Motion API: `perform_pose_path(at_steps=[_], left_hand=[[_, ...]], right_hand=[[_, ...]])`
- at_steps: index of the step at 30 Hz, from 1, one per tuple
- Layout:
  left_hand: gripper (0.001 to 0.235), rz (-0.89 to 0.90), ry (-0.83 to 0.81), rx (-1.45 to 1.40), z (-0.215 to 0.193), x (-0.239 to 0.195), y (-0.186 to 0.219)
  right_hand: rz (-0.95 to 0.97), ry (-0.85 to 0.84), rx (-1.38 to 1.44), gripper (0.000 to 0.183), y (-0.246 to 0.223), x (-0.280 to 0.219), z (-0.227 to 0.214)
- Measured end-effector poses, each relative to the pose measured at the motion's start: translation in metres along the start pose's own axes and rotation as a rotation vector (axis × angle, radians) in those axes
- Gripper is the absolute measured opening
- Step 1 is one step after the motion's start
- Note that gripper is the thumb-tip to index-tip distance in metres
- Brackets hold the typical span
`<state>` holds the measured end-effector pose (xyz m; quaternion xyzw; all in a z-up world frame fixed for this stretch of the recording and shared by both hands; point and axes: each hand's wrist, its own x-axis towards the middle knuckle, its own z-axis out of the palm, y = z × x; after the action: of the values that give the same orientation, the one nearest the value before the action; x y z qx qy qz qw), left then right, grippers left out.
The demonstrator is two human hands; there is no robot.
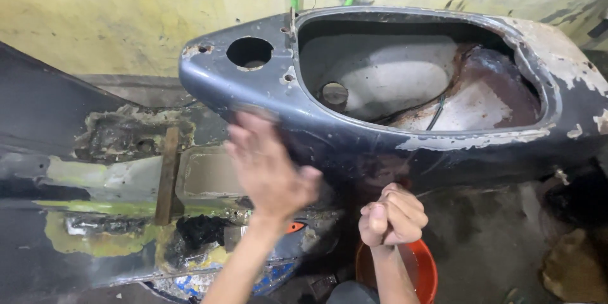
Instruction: The person sands the surface of a dark gray car fender using a red sanding block. They work on the curved edges and flat areas, occasionally dipping the sanding block into a red bucket of water.
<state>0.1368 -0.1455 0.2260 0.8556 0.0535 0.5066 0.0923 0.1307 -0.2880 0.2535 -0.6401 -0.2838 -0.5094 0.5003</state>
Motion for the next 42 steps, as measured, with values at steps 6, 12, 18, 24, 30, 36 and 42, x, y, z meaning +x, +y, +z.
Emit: perform_pose_path(at_steps=[6,12,18,24,30,36,42], left_hand=[[0.079,-0.033,-0.011,-0.133,0.0,0.03,-0.021],[0.077,0.199,0.023,-0.291,0.002,0.006,-0.006],[0.073,-0.209,0.042,-0.446,-0.02,0.072,-0.043],[0.077,0.288,-0.025,-0.229,0.018,-0.016,-0.012],[0.083,0.255,-0.048,-0.318,0.015,-0.015,0.019],[0.075,0.245,-0.146,-0.157,0.002,-0.001,0.026],[0.058,0.345,-0.14,-0.036,-0.007,0.001,0.043]], right_hand=[[-0.016,-0.016,0.02,0.021,0.001,-0.001,-0.001],[0.038,-0.023,-0.026,0.026,-0.002,-0.002,-0.002],[0.124,-0.046,0.039,0.028,-0.008,0.001,-0.006],[0.118,-0.016,-0.029,0.03,-0.009,-0.001,-0.003],[0.129,0.002,-0.019,0.03,-0.003,-0.008,-0.004],[0.273,0.144,0.482,0.017,0.015,-0.03,-0.013],[0.171,0.129,0.453,0.021,0.017,-0.022,-0.01]])
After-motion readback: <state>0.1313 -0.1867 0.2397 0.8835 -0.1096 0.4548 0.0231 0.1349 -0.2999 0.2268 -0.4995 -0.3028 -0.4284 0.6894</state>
